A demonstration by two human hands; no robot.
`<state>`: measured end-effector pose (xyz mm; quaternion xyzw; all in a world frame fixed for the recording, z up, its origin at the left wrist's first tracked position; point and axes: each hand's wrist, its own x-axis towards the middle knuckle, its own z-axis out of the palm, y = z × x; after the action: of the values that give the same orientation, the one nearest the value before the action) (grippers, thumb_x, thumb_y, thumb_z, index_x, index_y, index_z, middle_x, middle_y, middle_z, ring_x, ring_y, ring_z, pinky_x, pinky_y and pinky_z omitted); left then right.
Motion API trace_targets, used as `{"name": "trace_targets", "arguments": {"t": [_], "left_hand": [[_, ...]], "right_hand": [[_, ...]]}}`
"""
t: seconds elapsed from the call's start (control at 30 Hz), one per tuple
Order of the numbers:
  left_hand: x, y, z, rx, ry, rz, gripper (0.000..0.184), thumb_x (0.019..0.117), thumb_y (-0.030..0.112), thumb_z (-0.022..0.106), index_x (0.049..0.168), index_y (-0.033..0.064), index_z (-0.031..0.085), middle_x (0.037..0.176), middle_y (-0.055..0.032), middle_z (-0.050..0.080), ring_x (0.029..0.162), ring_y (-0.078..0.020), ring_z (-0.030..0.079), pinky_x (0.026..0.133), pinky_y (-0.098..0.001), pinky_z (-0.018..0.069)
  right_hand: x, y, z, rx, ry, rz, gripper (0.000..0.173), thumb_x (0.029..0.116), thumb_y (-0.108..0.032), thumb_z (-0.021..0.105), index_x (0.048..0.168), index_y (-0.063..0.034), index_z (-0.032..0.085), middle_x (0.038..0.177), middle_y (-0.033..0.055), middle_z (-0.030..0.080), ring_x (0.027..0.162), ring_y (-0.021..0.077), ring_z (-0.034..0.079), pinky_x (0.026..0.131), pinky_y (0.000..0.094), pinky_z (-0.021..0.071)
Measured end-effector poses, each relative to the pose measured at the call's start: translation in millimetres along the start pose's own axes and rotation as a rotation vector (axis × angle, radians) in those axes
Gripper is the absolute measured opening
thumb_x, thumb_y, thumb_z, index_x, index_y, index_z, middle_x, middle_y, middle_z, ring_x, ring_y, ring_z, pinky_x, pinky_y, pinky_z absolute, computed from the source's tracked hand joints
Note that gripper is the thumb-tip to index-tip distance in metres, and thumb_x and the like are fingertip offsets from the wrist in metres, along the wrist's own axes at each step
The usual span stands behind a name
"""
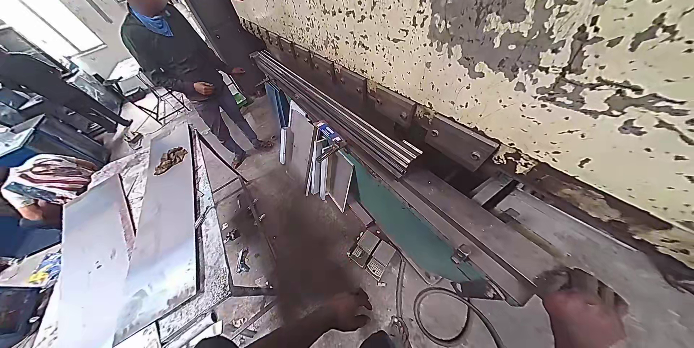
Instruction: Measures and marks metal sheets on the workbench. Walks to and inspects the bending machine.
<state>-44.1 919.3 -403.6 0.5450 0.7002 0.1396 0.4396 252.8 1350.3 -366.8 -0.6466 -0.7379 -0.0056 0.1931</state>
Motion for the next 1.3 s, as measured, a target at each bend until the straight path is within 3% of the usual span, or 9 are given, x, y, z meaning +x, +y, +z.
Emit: {"name": "trace_targets", "arguments": {"t": [0.1, 0.37, 0.47, 0.6, 0.83, 1.03, 1.13, 1.23, 1.3], "left_hand": [[37, 17, -28, 0.103, 0.069, 0.156, 0.034, 0.0985, 0.029, 0.065, 0.127, 0.0111, 0.069, 0.136, -0.0107, 0.064, 0.131, -0.0267, 0.058, 0.112, -0.0488, 0.0471], [215, 165, -129, 0.534, 0.318, 0.442, 0.039, 0.1033, 0.020, 0.053, 0.140, 0.0074, 0.059, 0.151, -0.0146, 0.052, 0.143, -0.0301, 0.047, 0.116, -0.0435, 0.0432], [273, 195, -145, 0.590, 0.380, 0.399, 0.048, 0.1072, 0.024, 0.046, 0.152, 0.0067, 0.047, 0.161, -0.0158, 0.042, 0.152, -0.0304, 0.035, 0.124, -0.0437, 0.0318], [321, 197, -148, 0.602, 0.373, 0.300, 0.063, 0.1099, 0.046, 0.029, 0.160, 0.0074, 0.035, 0.168, -0.0127, 0.028, 0.158, -0.0269, 0.020, 0.130, -0.0461, 0.0154], [342, 189, -154, 0.686, 0.422, 0.358, 0.073, 0.1018, 0.060, 0.033, 0.154, 0.0117, 0.045, 0.155, -0.0116, 0.050, 0.149, -0.0275, 0.039, 0.126, -0.0478, 0.0265], [349, 184, -151, 0.672, 0.446, 0.388, 0.073, 0.1016, 0.060, 0.034, 0.154, 0.0114, 0.046, 0.155, -0.0125, 0.050, 0.151, -0.0291, 0.036, 0.127, -0.0489, 0.0220], [340, 189, -158, 0.573, 0.358, 0.383, 0.072, 0.1014, 0.060, 0.042, 0.155, 0.0119, 0.043, 0.163, -0.0108, 0.040, 0.155, -0.0271, 0.028, 0.128, -0.0462, 0.0224], [282, 188, -171, 0.317, 0.375, 0.400, 0.045, 0.1012, 0.039, 0.059, 0.140, 0.0156, 0.062, 0.154, -0.0053, 0.052, 0.139, -0.0227, 0.051, 0.114, -0.0465, 0.0451], [240, 168, -183, 0.276, 0.622, 0.294, 0.033, 0.1010, 0.034, 0.057, 0.125, 0.0167, 0.072, 0.142, -0.0053, 0.062, 0.126, -0.0227, 0.062, 0.104, -0.0469, 0.0532]], "right_hand": [[0, -1, 2, 0.003, 0.019, 0.018, 0.056, 0.1027, -0.054, 0.030, 0.129, -0.0171, 0.064, 0.139, 0.0158, 0.062, 0.135, 0.0413, 0.053, 0.094, 0.0658, 0.0492], [1, 2, 4, 0.017, 0.016, 0.032, 0.060, 0.1021, -0.057, 0.027, 0.130, -0.0180, 0.063, 0.140, 0.0153, 0.061, 0.137, 0.0403, 0.051, 0.097, 0.0667, 0.0466], [1, 1, 1, 0.041, 0.011, 0.032, 0.061, 0.1012, -0.057, 0.028, 0.130, -0.0171, 0.064, 0.141, 0.0156, 0.061, 0.138, 0.0418, 0.050, 0.096, 0.0676, 0.0464], [0, -2, -1, 0.032, 0.009, 0.028, 0.062, 0.1011, -0.057, 0.027, 0.129, -0.0161, 0.064, 0.140, 0.0163, 0.061, 0.138, 0.0416, 0.051, 0.097, 0.0665, 0.0467], [1, -4, -1, 0.011, -0.003, 0.025, 0.062, 0.1004, -0.056, 0.027, 0.130, -0.0159, 0.064, 0.140, 0.0166, 0.062, 0.137, 0.0415, 0.052, 0.096, 0.0665, 0.0470], [3, -2, 1, -0.018, -0.023, 0.020, 0.062, 0.1012, -0.054, 0.026, 0.132, -0.0137, 0.062, 0.141, 0.0188, 0.059, 0.137, 0.0439, 0.050, 0.095, 0.0669, 0.0475], [3, -3, -1, -0.022, -0.023, 0.022, 0.061, 0.1023, -0.053, 0.026, 0.131, -0.0138, 0.062, 0.140, 0.0181, 0.060, 0.136, 0.0434, 0.051, 0.095, 0.0661, 0.0481], [2, -1, 0, -0.037, -0.031, 0.024, 0.061, 0.1022, -0.054, 0.026, 0.130, -0.0140, 0.062, 0.140, 0.0185, 0.060, 0.136, 0.0424, 0.052, 0.095, 0.0652, 0.0486], [3, -1, 0, -0.030, -0.020, 0.020, 0.062, 0.1025, -0.055, 0.025, 0.129, -0.0132, 0.062, 0.139, 0.0196, 0.060, 0.135, 0.0428, 0.052, 0.095, 0.0650, 0.0486]]}}
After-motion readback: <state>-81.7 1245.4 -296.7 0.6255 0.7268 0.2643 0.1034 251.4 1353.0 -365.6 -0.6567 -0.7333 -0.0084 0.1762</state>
